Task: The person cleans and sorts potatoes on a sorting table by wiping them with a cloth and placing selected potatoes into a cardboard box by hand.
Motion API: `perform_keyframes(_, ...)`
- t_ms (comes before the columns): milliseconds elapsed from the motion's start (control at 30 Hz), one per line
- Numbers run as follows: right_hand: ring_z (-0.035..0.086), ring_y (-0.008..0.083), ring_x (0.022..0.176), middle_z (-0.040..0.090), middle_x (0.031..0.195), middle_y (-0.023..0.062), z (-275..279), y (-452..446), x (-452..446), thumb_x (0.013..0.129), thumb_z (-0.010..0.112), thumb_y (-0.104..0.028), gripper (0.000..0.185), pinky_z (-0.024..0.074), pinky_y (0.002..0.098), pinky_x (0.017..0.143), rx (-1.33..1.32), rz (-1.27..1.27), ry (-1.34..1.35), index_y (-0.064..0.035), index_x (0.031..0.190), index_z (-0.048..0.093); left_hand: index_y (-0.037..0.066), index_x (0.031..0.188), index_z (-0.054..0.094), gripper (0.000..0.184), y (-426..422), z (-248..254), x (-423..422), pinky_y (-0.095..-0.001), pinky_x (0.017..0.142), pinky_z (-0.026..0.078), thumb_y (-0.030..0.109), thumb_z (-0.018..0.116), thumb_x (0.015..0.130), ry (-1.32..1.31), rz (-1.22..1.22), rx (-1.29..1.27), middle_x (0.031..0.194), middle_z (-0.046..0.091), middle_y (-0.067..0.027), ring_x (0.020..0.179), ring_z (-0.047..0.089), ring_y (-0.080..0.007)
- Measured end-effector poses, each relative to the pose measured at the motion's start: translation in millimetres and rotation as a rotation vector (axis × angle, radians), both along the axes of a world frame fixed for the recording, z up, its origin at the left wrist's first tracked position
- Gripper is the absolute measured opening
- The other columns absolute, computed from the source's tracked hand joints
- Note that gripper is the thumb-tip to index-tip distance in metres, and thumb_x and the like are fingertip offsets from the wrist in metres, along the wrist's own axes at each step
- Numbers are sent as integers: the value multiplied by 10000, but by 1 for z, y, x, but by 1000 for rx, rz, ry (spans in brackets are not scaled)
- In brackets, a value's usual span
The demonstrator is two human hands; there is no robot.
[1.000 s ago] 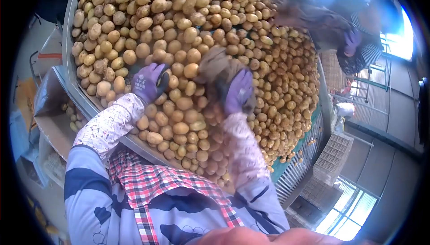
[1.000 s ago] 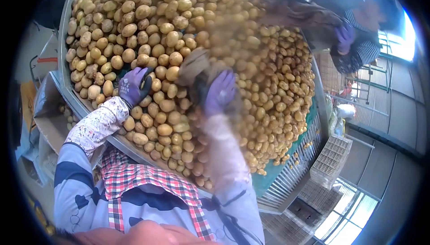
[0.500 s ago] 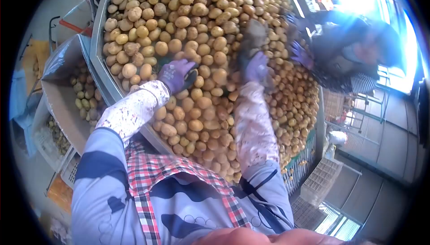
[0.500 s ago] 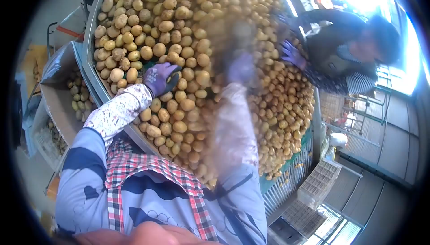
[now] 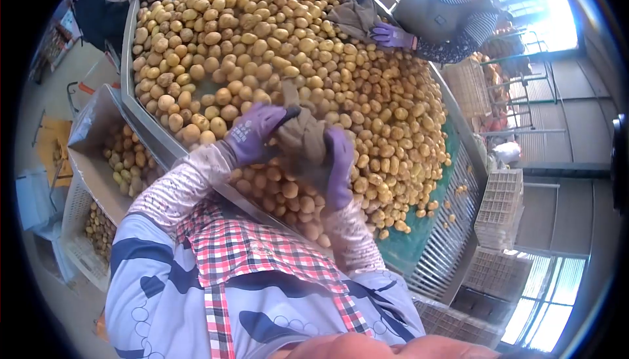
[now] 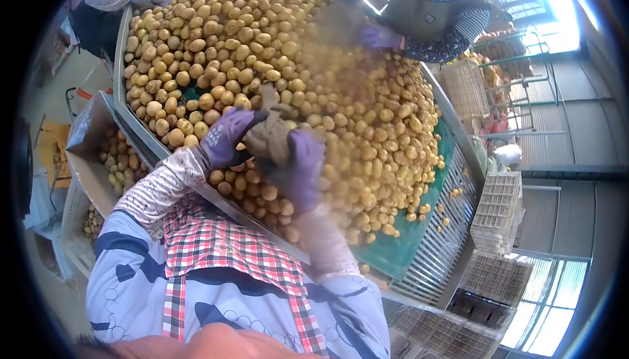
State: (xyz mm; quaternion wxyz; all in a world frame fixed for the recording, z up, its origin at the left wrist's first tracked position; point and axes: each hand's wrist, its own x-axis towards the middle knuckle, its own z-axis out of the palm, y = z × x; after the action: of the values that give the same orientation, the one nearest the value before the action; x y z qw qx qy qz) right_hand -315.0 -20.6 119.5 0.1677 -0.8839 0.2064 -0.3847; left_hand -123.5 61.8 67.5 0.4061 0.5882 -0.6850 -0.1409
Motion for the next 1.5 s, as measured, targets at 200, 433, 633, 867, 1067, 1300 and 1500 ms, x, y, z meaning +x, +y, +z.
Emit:
perform_keyframes(200, 411, 482, 1268, 461, 1327, 268, -142, 57, -76, 878, 504, -135, 401, 259, 660, 1051, -150, -182, 712, -46, 1267, 472, 88, 1355, 466, 702, 75, -50, -11, -507, 1001, 370, 173, 679, 691, -481, 219, 260, 1235, 531, -198, 1166, 507, -387)
perform_keyframes(433, 352, 521, 1301, 389, 1406, 297, -162, 22, 8, 918, 454, -205, 443, 216, 752, 1000, -79, -237, 798, -71, 1340, 432, -20, 1294, 473, 495, 49, -124, -3, -515, 1096, 273, 176, 500, 841, -620, 396, 570, 1370, 440, -269, 1266, 440, -419)
perform_keyframes(633, 298, 450, 1363, 343, 1453, 243, -148, -88, 115, 812, 600, -480, 719, 275, 716, 974, -39, -328, 698, -123, 1400, 391, 12, 1453, 298, 626, -69, -140, 80, -553, 1149, 141, 195, 463, 878, -632, 552, 788, 1517, 224, -257, 1396, 237, -448)
perform_keyframes(867, 304, 405, 1367, 332, 1481, 186, -124, -202, 226, 809, 640, -463, 758, 320, 679, 971, 209, -294, 832, -174, 1446, 346, 108, 1472, 321, 653, -153, -115, 148, -571, 1132, 170, 204, 526, 859, -368, 661, 689, 1507, 246, -230, 1384, 254, -463)
perform_keyframes(1067, 289, 360, 1384, 327, 1474, 176, -130, -226, 263, 716, 716, -542, 925, 324, 622, 1009, 295, -365, 763, -144, 1448, 316, 188, 1456, 369, 686, -184, -120, 169, -533, 1152, 121, 311, 594, 820, -272, 807, 612, 1532, 209, -209, 1417, 174, -449)
perform_keyframes(1300, 513, 307, 1151, 540, 1195, 127, -183, -167, 167, 815, 666, -277, 505, 438, 454, 896, -207, -349, 548, -101, 1258, 500, 257, 1467, 355, 646, -101, -102, 139, -504, 1173, 89, 329, 550, 855, -274, 548, 744, 1565, 164, -202, 1457, 125, -385)
perform_keyframes(1500, 606, 284, 937, 623, 1025, 123, -159, -80, 51, 723, 734, -117, 434, 491, 379, 815, 158, -122, 262, -46, 1120, 574, 233, 1409, 461, 614, -9, -107, 72, -486, 1161, 155, 357, 584, 820, -253, 433, 673, 1525, 266, -213, 1414, 237, -406)
